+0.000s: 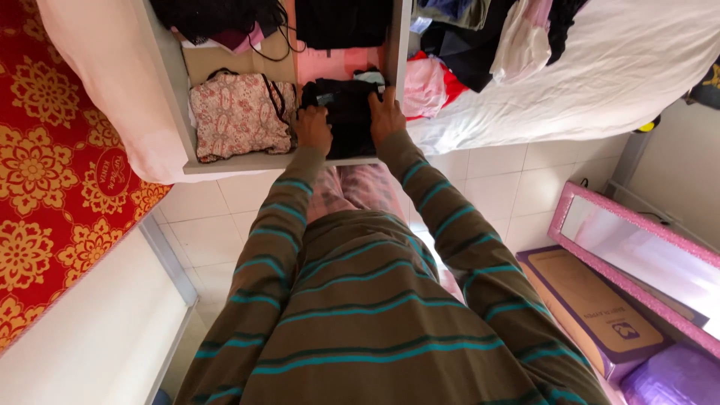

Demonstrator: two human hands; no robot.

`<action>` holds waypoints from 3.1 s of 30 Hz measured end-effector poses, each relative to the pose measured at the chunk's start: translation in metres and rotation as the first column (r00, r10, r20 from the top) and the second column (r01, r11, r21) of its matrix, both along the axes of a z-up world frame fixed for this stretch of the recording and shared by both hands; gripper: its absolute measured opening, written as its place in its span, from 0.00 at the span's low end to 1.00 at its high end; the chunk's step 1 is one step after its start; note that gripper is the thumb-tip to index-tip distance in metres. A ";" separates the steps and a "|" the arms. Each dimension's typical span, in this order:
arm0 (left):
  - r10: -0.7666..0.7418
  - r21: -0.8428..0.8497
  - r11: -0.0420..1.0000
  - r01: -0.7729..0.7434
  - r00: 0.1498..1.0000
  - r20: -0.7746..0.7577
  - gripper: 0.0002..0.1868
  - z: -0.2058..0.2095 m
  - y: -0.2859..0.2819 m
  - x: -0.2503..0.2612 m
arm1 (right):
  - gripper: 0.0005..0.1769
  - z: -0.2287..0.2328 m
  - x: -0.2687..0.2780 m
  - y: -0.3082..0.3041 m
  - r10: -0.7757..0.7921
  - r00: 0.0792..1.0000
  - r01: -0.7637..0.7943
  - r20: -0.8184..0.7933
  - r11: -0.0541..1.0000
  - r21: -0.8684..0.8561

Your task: Organize various pieces of clothing and undergarments into a drawer.

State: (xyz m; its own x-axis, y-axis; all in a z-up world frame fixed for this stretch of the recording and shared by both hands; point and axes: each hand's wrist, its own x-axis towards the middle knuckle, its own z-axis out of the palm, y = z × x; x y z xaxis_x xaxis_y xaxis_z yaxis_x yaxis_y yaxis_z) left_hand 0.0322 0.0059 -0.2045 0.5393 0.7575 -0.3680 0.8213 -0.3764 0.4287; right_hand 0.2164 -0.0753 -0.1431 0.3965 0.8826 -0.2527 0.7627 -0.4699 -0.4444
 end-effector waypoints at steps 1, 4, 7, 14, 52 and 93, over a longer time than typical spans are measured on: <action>-0.001 -0.005 1.000 0.001 1.000 -0.029 0.20 0.021 0.011 0.003 | 0.13 -0.006 0.002 -0.001 0.025 0.999 -0.026 0.044 0.999 0.025; -0.022 -0.004 1.000 0.022 0.998 0.060 0.17 0.043 0.013 -0.006 | 0.13 0.025 0.007 -0.008 0.069 0.998 -0.068 -0.009 0.995 0.080; -0.036 -0.030 0.999 0.041 0.990 0.134 0.16 0.048 0.020 -0.011 | 0.14 0.008 0.020 -0.029 0.008 0.986 -0.011 -0.169 1.000 -0.020; 0.077 -0.113 0.993 -0.039 0.934 0.350 0.12 0.054 0.030 0.005 | 0.13 0.038 0.029 -0.011 -0.072 0.959 0.118 -0.275 0.981 0.156; 0.046 -0.236 0.971 0.044 0.931 0.363 0.10 0.117 0.008 -0.012 | 0.23 -0.081 0.261 -0.066 -0.691 0.706 0.708 0.154 0.689 -0.156; -0.072 -0.343 0.788 0.511 0.629 0.774 0.13 0.340 0.099 0.055 | 0.09 0.330 0.116 -0.030 -0.033 0.729 0.490 -0.683 0.722 0.488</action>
